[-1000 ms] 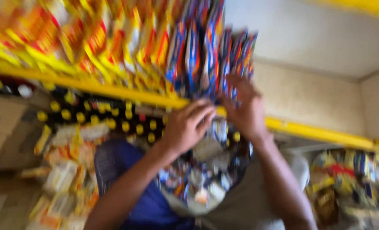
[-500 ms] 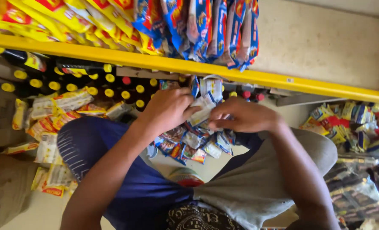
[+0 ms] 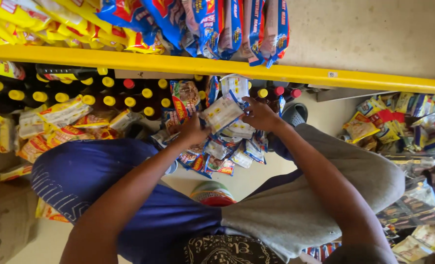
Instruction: Stocking and organizing instant noodle packs on store shelves from a pile on the floor.
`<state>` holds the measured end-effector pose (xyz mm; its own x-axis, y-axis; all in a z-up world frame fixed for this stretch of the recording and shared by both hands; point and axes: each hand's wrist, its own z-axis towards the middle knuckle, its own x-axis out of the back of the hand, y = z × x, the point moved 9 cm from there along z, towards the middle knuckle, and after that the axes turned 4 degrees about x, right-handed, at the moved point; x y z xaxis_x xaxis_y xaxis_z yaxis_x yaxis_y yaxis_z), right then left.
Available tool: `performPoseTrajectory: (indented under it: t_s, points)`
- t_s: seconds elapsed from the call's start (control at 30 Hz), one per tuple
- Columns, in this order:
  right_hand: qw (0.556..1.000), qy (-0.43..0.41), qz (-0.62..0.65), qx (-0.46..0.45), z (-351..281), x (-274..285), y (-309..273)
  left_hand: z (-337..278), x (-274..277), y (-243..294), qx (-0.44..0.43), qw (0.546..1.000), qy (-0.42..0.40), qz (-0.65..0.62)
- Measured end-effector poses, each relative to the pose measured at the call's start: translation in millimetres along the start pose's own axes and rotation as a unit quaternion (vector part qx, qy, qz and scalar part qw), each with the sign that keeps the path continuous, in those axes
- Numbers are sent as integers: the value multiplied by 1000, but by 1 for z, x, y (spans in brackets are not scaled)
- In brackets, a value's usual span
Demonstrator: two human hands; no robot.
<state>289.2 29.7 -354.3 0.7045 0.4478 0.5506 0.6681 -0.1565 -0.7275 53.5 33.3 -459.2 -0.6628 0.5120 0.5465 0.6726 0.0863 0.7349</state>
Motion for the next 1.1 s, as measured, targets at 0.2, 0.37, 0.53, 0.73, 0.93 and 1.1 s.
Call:
performPoseTrajectory:
  t_s: [0.2,0.37,0.53,0.73,0.93,1.1]
  points:
    - [965,-42,219,-135,0,-12,5,33,0,-28,67,994,36,-81]
    - [924,-24,319,-209,-7,-22,31,11,38,31,51,970,6,-236]
    - [826,51,508,-240,-27,-3,-1,-19,63,81,82,938,-61,-331]
    - [804,52,568,-168,-38,6,-39,-18,82,92,127,888,-80,-435]
    - [842,122,517,-92,-64,33,-105,-28,93,121,162,838,-171,-492]
    - [820,113,556,-82,-72,43,-117,-23,79,129,73,817,-230,-523]
